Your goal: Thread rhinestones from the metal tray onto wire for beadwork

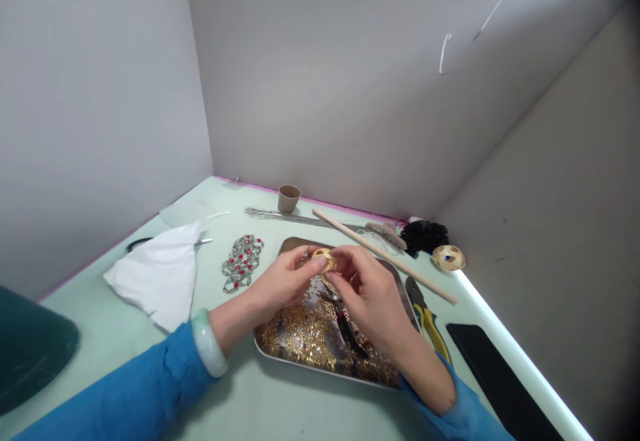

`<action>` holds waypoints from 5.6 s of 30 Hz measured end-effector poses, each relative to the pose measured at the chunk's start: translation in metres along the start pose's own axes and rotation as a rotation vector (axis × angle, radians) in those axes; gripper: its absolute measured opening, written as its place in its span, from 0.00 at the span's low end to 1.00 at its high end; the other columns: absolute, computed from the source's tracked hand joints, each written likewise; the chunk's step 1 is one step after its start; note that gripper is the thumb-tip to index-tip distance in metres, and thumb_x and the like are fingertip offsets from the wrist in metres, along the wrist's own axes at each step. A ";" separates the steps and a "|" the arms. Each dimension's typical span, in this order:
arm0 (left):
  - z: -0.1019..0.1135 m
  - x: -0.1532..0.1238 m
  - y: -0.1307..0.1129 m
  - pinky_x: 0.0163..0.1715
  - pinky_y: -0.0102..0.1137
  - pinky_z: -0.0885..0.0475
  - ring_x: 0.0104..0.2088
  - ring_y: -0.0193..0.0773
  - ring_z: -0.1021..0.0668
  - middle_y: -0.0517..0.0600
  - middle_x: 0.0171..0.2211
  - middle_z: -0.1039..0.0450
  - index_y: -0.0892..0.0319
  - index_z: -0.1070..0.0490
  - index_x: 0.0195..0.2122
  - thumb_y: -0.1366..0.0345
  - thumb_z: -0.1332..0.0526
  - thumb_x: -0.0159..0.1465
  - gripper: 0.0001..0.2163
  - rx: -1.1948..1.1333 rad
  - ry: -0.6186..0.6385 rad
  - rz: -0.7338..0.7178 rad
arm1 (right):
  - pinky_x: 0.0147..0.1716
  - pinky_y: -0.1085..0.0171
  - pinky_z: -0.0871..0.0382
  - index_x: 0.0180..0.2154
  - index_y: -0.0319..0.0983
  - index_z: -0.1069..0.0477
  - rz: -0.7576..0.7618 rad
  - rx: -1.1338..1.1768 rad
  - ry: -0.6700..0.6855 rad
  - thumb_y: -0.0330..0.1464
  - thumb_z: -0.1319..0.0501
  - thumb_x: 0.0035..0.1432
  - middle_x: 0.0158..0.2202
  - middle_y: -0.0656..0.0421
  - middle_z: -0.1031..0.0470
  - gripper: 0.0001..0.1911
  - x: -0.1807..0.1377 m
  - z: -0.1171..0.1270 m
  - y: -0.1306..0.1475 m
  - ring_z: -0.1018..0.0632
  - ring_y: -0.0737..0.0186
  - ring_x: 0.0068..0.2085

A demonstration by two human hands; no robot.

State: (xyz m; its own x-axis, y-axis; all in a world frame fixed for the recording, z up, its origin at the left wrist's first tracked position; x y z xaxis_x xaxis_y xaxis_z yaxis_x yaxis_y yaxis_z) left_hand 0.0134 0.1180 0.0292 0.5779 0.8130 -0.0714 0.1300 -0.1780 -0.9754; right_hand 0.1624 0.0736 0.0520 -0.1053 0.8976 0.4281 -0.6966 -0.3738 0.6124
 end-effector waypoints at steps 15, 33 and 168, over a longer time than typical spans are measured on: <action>0.003 -0.001 0.000 0.13 0.23 0.53 0.14 0.22 0.49 0.40 0.18 0.47 0.57 0.39 0.55 0.57 0.39 0.57 0.24 -0.040 0.031 -0.053 | 0.32 0.61 0.35 0.41 0.41 0.35 0.068 -0.001 -0.008 0.31 0.45 0.58 0.36 0.56 0.30 0.07 0.000 0.003 -0.002 0.29 0.63 0.32; 0.001 -0.002 -0.004 0.32 0.27 0.31 0.43 0.38 0.29 0.55 0.53 0.36 0.53 0.39 0.56 0.71 0.37 0.53 0.28 0.087 -0.027 -0.222 | 0.20 0.68 0.41 0.31 0.39 0.35 -0.425 0.462 0.200 0.38 0.41 0.54 0.23 0.63 0.34 0.08 0.004 0.000 -0.011 0.34 0.71 0.21; -0.003 -0.004 -0.008 0.26 0.27 0.35 0.30 0.32 0.30 0.52 0.40 0.30 0.57 0.35 0.51 0.57 0.40 0.56 0.21 0.219 0.041 -0.045 | 0.30 0.64 0.32 0.34 0.40 0.34 -0.278 0.349 0.297 0.32 0.45 0.57 0.32 0.59 0.29 0.03 0.005 0.021 -0.019 0.25 0.65 0.31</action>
State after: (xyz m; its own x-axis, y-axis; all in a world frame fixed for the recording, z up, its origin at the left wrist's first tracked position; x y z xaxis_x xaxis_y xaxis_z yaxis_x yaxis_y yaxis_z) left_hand 0.0126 0.1146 0.0375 0.6081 0.7935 -0.0230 -0.0197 -0.0139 -0.9997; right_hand 0.1898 0.0805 0.0570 -0.1822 0.9823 0.0424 -0.4545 -0.1224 0.8823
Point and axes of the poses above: each hand's wrist, its own x-axis towards the middle knuckle, its own z-axis out of the back of the hand, y = z × x, the point moved 1 cm from there along x, towards the middle knuckle
